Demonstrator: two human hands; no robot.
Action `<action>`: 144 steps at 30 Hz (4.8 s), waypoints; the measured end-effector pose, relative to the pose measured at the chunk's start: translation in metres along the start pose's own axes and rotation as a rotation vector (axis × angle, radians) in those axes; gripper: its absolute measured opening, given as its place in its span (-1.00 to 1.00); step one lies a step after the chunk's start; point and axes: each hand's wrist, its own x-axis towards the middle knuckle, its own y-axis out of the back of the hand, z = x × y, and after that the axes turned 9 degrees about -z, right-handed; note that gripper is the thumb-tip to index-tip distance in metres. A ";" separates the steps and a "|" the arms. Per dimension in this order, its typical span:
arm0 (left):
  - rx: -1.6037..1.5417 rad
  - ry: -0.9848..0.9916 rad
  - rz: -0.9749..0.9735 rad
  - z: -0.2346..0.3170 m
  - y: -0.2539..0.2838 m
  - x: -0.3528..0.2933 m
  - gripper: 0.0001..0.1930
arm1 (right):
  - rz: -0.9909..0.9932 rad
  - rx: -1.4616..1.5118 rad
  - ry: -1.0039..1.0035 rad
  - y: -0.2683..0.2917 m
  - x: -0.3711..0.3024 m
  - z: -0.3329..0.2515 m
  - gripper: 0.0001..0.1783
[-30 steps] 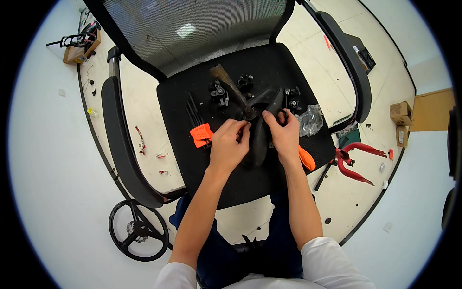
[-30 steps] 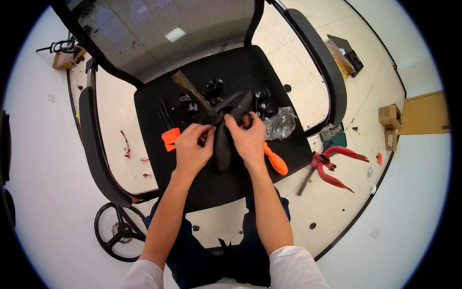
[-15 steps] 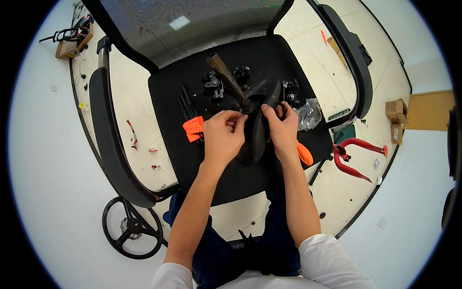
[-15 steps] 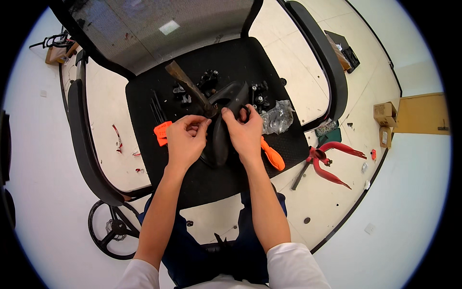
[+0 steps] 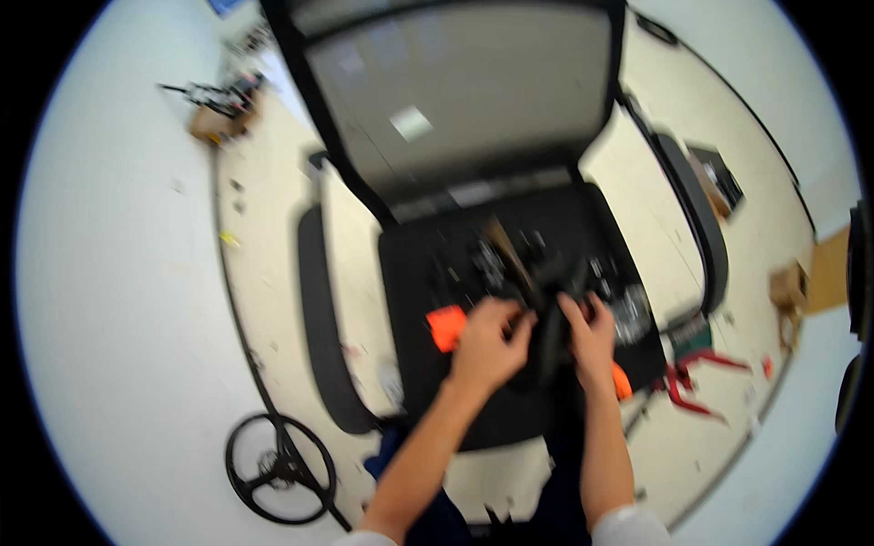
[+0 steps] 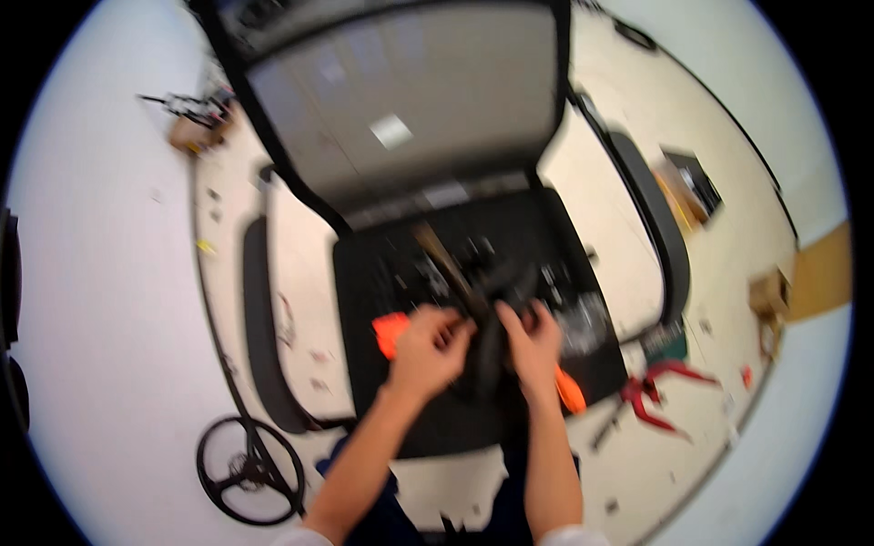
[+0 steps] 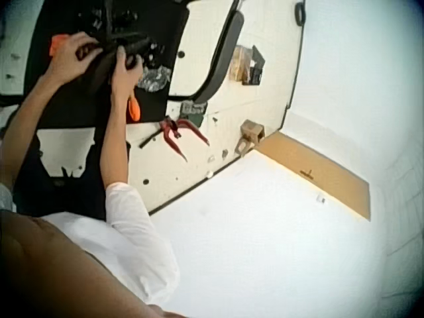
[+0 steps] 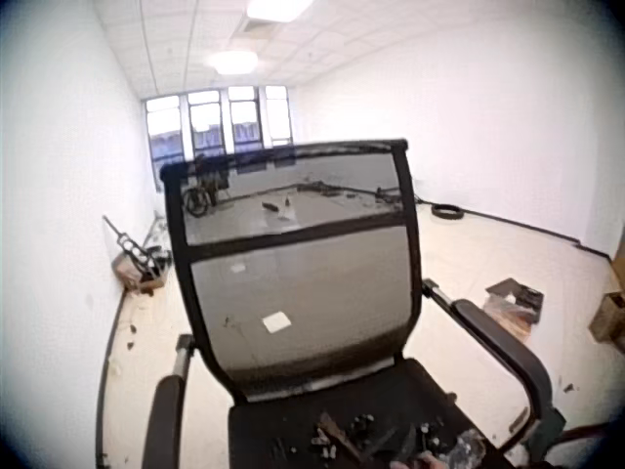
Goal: The person assembles a bicycle seat post and saddle. They insert a metal post into the saddle base, align components, and use an orange screwdriver to tighten a bolt. The person handles small hardware and plastic packaging during the process.
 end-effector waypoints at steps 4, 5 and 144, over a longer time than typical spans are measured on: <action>0.007 0.035 -0.027 -0.003 0.007 0.004 -0.86 | 0.094 -0.128 0.365 0.010 -0.001 -0.005 -0.71; -0.007 0.058 -0.066 -0.008 0.005 0.002 -0.85 | 0.027 -0.123 0.318 0.007 -0.011 -0.022 -0.75; -0.194 0.120 -0.252 -0.015 0.027 0.004 -0.60 | -0.241 -0.322 0.431 0.017 0.003 -0.014 -0.74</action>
